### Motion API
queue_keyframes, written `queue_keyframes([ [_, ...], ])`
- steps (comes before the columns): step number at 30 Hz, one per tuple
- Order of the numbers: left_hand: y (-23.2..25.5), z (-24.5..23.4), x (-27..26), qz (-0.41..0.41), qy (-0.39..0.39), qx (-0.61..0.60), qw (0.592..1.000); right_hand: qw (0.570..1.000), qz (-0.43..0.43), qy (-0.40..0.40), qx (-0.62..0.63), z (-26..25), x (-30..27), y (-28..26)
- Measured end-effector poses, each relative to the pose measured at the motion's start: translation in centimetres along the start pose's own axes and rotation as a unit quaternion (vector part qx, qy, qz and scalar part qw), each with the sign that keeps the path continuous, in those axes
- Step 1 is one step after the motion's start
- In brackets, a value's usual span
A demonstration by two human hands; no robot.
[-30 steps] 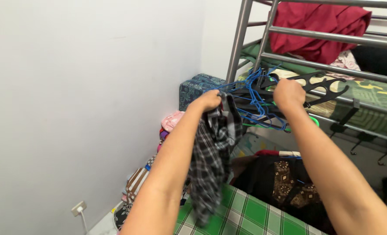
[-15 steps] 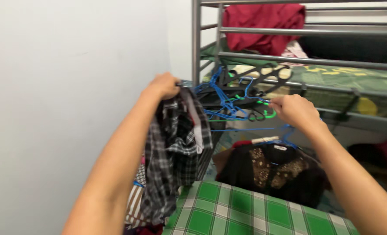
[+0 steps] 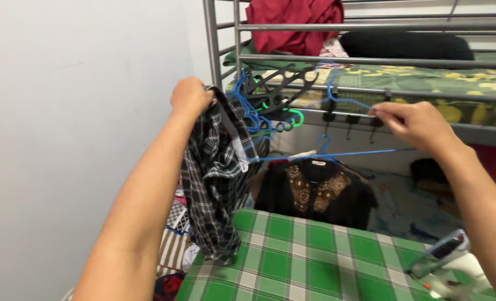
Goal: The person irons a black and white checkered shirt on a green plaid ironing board, then hangs it on a hanger. The person then irons a white long-sleeved shirt on the same ironing board.
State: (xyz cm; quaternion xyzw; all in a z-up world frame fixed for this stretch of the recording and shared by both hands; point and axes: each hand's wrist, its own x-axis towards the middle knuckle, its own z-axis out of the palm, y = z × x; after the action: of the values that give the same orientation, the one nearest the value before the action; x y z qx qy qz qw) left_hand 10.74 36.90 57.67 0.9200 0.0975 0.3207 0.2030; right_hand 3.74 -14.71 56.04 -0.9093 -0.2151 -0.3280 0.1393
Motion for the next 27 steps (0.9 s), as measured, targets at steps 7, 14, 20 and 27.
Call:
queue_keyframes([
  [7, 11.7, -2.4, -6.0, 0.024, 0.017, 0.046, 0.998, 0.964, -0.126, 0.230, -0.055, -3.2, -3.6, -1.1],
  [14, 20.8, 3.0, -9.8, 0.032, 0.009, -0.057, 0.998, 0.959, -0.124, 0.257, -0.007, 0.9, -8.9, -3.6],
  [20, 28.6, 3.7, -13.1, 0.060, -0.110, -0.088, 0.988, 0.964, 0.016, 0.251, 0.092, 2.3, -12.3, -3.2],
  [27, 29.2, 4.9, -8.3, 0.435, -0.327, -0.264, 0.796, 0.922, 0.151, 0.304, 0.187, -1.0, -13.0, 1.1],
])
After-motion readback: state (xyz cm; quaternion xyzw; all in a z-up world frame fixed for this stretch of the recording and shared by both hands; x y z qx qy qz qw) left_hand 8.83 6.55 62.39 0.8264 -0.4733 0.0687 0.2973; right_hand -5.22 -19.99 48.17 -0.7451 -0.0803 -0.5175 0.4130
